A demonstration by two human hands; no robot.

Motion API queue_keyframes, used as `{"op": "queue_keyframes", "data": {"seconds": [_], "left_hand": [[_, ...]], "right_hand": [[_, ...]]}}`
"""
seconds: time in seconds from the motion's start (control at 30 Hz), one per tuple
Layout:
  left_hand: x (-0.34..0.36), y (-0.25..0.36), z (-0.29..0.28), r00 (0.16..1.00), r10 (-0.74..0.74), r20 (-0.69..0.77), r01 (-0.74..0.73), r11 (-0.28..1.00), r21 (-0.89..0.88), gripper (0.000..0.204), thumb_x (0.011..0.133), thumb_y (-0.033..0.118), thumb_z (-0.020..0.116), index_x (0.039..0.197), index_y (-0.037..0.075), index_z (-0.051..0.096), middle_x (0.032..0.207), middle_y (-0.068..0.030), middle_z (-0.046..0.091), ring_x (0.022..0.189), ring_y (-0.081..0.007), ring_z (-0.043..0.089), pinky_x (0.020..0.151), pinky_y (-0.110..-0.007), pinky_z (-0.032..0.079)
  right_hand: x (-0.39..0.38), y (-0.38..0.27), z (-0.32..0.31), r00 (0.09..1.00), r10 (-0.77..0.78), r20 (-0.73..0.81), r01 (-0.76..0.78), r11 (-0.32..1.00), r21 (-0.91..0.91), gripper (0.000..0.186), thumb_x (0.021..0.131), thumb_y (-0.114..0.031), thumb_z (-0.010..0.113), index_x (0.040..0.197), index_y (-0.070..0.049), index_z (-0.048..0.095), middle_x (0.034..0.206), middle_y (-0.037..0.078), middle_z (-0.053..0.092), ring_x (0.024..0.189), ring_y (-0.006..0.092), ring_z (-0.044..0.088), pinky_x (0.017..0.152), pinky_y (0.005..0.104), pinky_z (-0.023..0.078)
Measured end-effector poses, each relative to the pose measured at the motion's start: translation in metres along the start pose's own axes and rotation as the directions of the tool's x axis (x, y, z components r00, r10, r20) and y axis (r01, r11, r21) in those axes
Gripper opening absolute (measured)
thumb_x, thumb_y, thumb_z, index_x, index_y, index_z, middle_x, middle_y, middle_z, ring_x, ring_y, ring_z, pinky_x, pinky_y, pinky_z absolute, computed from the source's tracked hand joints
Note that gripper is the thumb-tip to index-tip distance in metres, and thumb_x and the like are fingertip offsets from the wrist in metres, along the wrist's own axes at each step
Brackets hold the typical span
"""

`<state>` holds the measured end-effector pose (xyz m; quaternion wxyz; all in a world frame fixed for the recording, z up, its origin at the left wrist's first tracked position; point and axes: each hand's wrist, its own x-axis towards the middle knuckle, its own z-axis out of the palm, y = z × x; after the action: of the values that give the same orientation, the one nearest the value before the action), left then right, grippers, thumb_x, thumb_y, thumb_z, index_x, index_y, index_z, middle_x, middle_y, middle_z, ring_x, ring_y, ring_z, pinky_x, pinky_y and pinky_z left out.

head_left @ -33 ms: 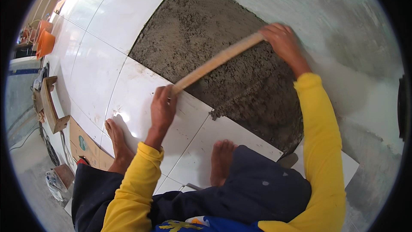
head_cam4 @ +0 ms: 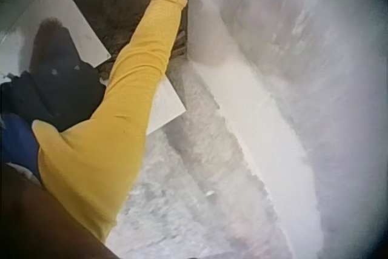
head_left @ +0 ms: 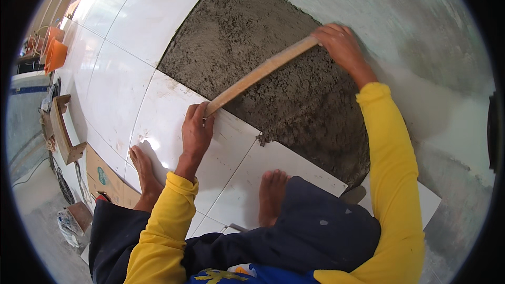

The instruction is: The person spreads cement on the floor using a trowel and a wooden straightedge, then places white tiles onto the prepared surface. They use a bucket to transport the cement and a wooden plank to level the bed before positioning the tiles.

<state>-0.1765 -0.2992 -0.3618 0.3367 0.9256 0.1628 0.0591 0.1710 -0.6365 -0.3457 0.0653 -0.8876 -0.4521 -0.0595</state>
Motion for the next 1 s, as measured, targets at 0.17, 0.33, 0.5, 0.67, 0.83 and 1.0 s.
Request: {"op": "queue_keyframes", "data": {"seconds": [0.17, 0.33, 0.5, 0.67, 0.83, 1.0], "left_hand": [[-0.016, 0.005, 0.003, 0.998, 0.054, 0.036, -0.055, 0.998, 0.011, 0.033, 0.093, 0.008, 0.077, 0.125, 0.001, 0.068, 0.109, -0.0168, 0.067, 0.084, -0.0340, 0.071, 0.075, -0.043, 0.059], [-0.064, 0.053, 0.033, 0.979, 0.078, 0.189, -0.064, 0.995, -0.081, 0.037, 0.093, 0.010, 0.077, 0.128, 0.003, 0.066, 0.104, -0.0162, 0.063, 0.086, -0.0372, 0.068, 0.073, -0.045, 0.058], [-0.080, 0.081, 0.062, 0.967, 0.140, 0.211, -0.107, 0.981, -0.163, 0.041, 0.092, 0.007, 0.076, 0.132, 0.002, 0.064, 0.110, -0.0176, 0.063, 0.091, -0.0365, 0.070, 0.076, -0.044, 0.060], [-0.080, 0.085, 0.074, 0.930, 0.266, 0.256, -0.219, 0.955, -0.198, 0.041, 0.093, 0.009, 0.073, 0.132, 0.000, 0.064, 0.112, -0.0199, 0.063, 0.098, -0.0422, 0.068, 0.082, -0.049, 0.060], [0.043, 0.063, -0.004, 0.843, 0.398, 0.361, -0.427, 0.904, 0.002, 0.039, 0.095, 0.012, 0.070, 0.132, 0.001, 0.063, 0.117, -0.0197, 0.064, 0.104, -0.0399, 0.068, 0.087, -0.049, 0.060], [0.220, 0.063, -0.119, 0.760, 0.349, 0.549, -0.567, 0.769, 0.296, 0.024, 0.099, 0.010, 0.068, 0.122, 0.004, 0.067, 0.104, -0.0148, 0.069, 0.098, -0.0325, 0.072, 0.087, -0.044, 0.063]], "right_hand": [[-0.010, 0.004, 0.006, 0.998, 0.037, 0.056, -0.037, 0.999, -0.001, 0.030, 0.092, -0.005, 0.071, 0.121, -0.014, 0.078, 0.126, 0.000, 0.075, 0.129, 0.0238, 0.062, 0.108, 0.0435, 0.046], [-0.072, 0.023, -0.013, 0.998, 0.026, 0.055, -0.027, 0.999, 0.024, 0.029, 0.094, -0.003, 0.066, 0.119, -0.013, 0.077, 0.124, 0.002, 0.075, 0.126, 0.0256, 0.064, 0.107, 0.0449, 0.048], [-0.133, 0.049, -0.043, 0.998, 0.041, 0.054, -0.043, 0.998, 0.034, 0.030, 0.094, -0.001, 0.064, 0.120, -0.010, 0.076, 0.125, 0.007, 0.074, 0.127, 0.0306, 0.064, 0.105, 0.0457, 0.050], [-0.179, 0.055, -0.047, 0.984, 0.175, 0.025, -0.176, 0.983, 0.057, 0.032, 0.093, 0.000, 0.064, 0.122, -0.006, 0.075, 0.131, 0.011, 0.073, 0.133, 0.0338, 0.061, 0.110, 0.0495, 0.045], [-0.163, 0.022, -0.078, 0.968, 0.248, -0.019, -0.248, 0.969, 0.004, 0.037, 0.090, 0.001, 0.068, 0.126, -0.005, 0.070, 0.131, 0.013, 0.069, 0.132, 0.0352, 0.058, 0.113, 0.0523, 0.041], [-0.100, -0.013, -0.095, 0.987, 0.124, -0.107, -0.112, 0.988, 0.110, 0.038, 0.091, -0.002, 0.073, 0.128, -0.002, 0.067, 0.122, 0.017, 0.065, 0.117, 0.0394, 0.061, 0.102, 0.0499, 0.048]]}}
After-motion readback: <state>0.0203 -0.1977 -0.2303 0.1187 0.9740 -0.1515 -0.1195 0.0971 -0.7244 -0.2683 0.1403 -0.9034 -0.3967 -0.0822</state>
